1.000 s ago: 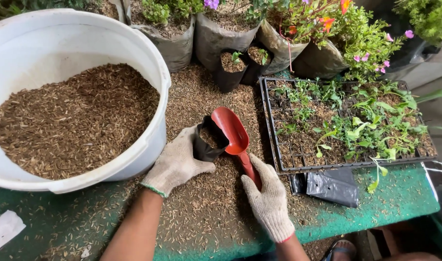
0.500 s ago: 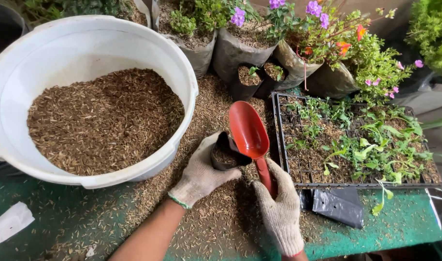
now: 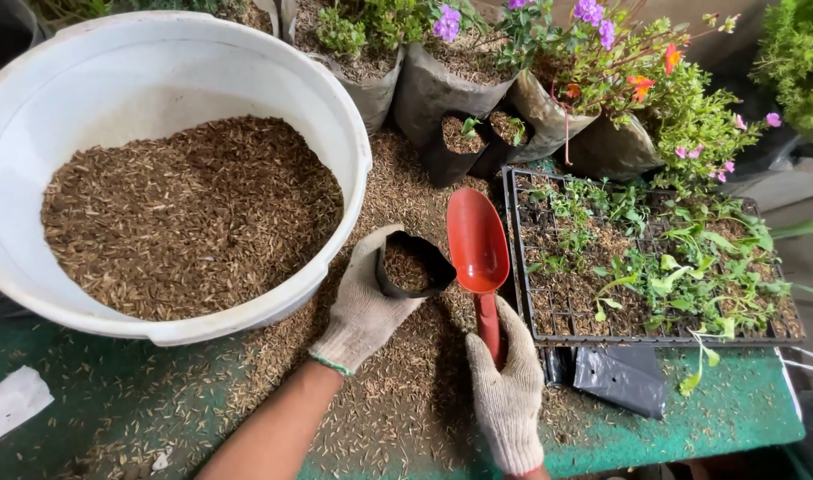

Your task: Filling a small black nursery pot with soil from a large bucket using a red hand scoop.

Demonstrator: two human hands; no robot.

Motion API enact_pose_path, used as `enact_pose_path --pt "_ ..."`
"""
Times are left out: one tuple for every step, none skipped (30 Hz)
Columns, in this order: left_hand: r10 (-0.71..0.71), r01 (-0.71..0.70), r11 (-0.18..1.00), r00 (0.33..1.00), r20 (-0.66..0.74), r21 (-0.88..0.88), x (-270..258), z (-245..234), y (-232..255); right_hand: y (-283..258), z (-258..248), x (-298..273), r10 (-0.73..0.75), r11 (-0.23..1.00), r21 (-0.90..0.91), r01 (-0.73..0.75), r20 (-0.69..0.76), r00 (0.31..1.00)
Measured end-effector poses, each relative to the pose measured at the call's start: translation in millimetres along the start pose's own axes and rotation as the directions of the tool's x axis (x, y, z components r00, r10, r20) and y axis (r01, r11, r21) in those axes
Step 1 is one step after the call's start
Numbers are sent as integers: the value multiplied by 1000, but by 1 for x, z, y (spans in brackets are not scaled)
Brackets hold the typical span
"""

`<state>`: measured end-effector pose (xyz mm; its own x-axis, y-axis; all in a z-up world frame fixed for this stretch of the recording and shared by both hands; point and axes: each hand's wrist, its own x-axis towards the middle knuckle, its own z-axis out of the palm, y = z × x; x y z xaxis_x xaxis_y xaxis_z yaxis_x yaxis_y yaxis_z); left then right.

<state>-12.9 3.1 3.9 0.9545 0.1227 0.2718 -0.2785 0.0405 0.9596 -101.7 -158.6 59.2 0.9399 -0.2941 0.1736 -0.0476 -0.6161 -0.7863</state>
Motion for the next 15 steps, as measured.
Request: enact_pose_path --pt "-1 1 1000 1000 -2 -2 1 1 -5 4 -1 1 -1 1000 -3 1 2 1000" --pt "-107 113 924 994 38 -365 3 1 -9 9 -2 2 18 1000 -22 -17 69 997" --pt "-191 216 709 975 112 -671 5 1 -13 13 -3 2 39 999 -42 -34 136 990" --pt "-190 216 708 975 112 -673 4 1 -13 9 -6 3 39 998 -44 -33 134 990" --pt "-211 218 817 975 74 -534 3 1 -13 5 -8 5 84 995 -56 -77 131 988" --pt "-225 220 899 974 30 -378 3 0 -13 1 -11 6 126 991 -68 -118 129 984" --pt "-225 218 899 974 28 -380 5 -1 -6 -13 -15 8 124 991 -69 -116 130 984" --pt "-211 205 938 977 8 -280 7 -3 1 -26 -19 9 242 970 -36 -240 81 967" --pt "-196 191 966 981 -11 -176 9 -4 8 -40 -23 10 358 933 3 -359 37 933" --pt "-195 190 966 981 -14 -177 16 -2 14 -40 -32 12 356 934 2 -356 39 934" --pt "-546 418 658 837 -15 -626 23 0 21 -41 -41 14 354 933 -86 -351 29 935" --pt "-783 416 133 600 162 -899 29 2 27 -41 -50 16 353 923 -175 -344 20 936" --pt "-784 413 131 599 160 -901 27 2 27 -42 -60 15 351 923 -178 -342 22 936" --pt "-772 451 190 617 151 -872 26 3 26 -42 -70 14 219 958 -190 -212 14 976" --pt "-759 486 248 635 144 -838 25 3 26 -43 -79 14 82 976 -203 -79 7 997"
